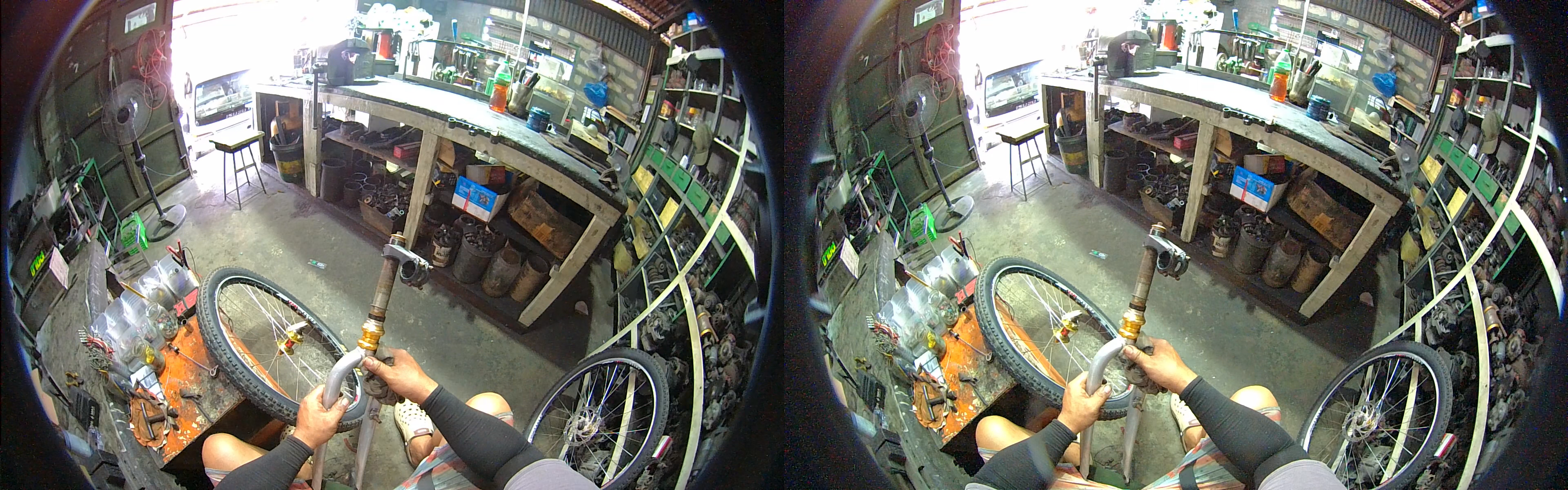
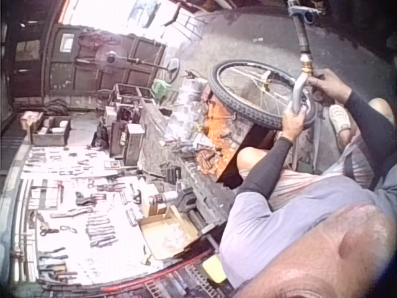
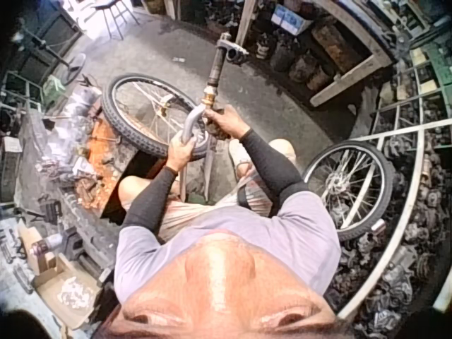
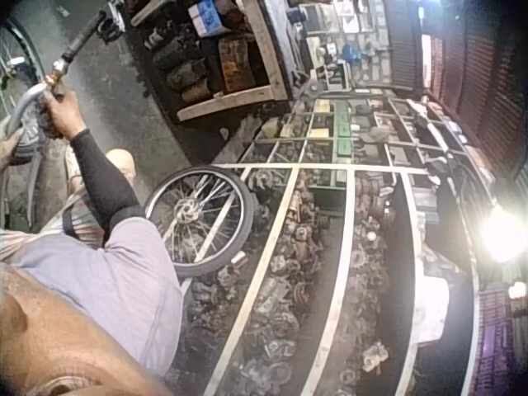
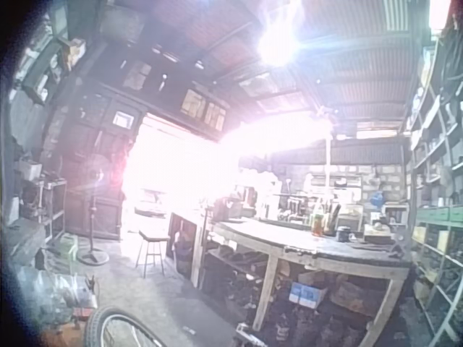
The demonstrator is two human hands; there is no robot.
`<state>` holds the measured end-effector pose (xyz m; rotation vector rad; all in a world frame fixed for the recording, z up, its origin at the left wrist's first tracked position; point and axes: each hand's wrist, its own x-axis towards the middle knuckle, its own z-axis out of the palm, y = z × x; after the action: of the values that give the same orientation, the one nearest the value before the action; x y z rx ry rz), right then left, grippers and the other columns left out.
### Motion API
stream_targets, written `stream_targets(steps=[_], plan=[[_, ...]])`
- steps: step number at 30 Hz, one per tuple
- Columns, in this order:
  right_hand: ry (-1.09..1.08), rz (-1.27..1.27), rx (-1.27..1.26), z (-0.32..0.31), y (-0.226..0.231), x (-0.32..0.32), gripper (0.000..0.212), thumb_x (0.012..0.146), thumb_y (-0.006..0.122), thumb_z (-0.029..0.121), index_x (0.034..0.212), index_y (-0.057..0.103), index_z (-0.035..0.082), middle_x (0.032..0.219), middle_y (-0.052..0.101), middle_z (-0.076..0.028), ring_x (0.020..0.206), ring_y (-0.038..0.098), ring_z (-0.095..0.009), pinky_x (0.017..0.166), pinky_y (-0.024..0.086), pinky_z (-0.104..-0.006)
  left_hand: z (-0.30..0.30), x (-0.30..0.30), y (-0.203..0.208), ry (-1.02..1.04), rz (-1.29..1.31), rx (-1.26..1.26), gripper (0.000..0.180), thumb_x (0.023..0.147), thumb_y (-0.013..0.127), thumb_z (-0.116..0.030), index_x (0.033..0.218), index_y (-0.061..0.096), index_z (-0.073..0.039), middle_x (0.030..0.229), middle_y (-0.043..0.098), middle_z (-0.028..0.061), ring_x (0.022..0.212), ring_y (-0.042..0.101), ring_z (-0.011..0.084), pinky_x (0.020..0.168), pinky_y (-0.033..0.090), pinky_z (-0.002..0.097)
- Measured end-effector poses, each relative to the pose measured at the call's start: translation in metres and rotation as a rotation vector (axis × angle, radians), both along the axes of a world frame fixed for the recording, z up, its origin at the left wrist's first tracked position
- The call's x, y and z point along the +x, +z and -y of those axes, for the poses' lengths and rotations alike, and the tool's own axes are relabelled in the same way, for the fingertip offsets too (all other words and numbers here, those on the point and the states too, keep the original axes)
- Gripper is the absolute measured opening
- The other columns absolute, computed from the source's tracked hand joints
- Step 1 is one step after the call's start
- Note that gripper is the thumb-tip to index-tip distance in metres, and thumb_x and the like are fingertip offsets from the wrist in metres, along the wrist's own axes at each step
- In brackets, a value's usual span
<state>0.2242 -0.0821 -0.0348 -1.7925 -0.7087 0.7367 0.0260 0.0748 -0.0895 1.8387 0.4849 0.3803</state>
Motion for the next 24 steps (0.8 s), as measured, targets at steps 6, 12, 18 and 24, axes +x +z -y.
stream_targets(steps=[6, 12, 18, 24], plan=[[-0.001, 0.009, -0.028, 0.000, 0.000, 0.001, 0.061, 0.101, 0.075, 0.056, 0.120, 0.076, -0.001, 0.102, 0.080, -0.013, 0.093, 0.072, -0.019, 0.086, 0.057, -0.0401, 0.001, -0.001, 0.007, 0.000, -0.011, 0.011, 0.025, 0.094, 0.082, -0.019, 0.103, 0.070, 0.000, 0.084, 0.069, 0.0099, 0.076, 0.064, 0.0176, 0.071, 0.055, 0.0377], [0.004, 0.023, -0.026, 0.001, -0.014, 0.006, 0.062, 0.101, 0.074, 0.058, 0.120, 0.076, -0.001, 0.101, 0.079, -0.012, 0.092, 0.071, -0.019, 0.086, 0.057, -0.0395, 0.003, 0.000, 0.011, -0.005, -0.022, 0.018, 0.025, 0.094, 0.082, -0.019, 0.104, 0.070, 0.001, 0.086, 0.070, 0.0108, 0.077, 0.065, 0.0184, 0.073, 0.055, 0.0378], [0.011, 0.023, -0.017, 0.000, 0.003, 0.000, 0.063, 0.102, 0.073, 0.059, 0.121, 0.076, -0.001, 0.103, 0.079, -0.012, 0.094, 0.071, -0.019, 0.087, 0.057, -0.0391, 0.000, -0.001, 0.001, 0.001, -0.010, 0.003, 0.026, 0.094, 0.082, -0.020, 0.105, 0.071, 0.001, 0.087, 0.071, 0.0114, 0.079, 0.067, 0.0194, 0.076, 0.056, 0.0380], [0.010, 0.048, -0.038, 0.002, 0.006, 0.000, 0.065, 0.102, 0.072, 0.060, 0.123, 0.076, -0.001, 0.104, 0.079, -0.015, 0.096, 0.072, -0.020, 0.088, 0.057, -0.0401, 0.002, 0.000, 0.008, -0.005, -0.019, 0.002, 0.026, 0.094, 0.082, -0.020, 0.105, 0.070, 0.000, 0.087, 0.071, 0.0110, 0.079, 0.066, 0.0193, 0.075, 0.056, 0.0379]])
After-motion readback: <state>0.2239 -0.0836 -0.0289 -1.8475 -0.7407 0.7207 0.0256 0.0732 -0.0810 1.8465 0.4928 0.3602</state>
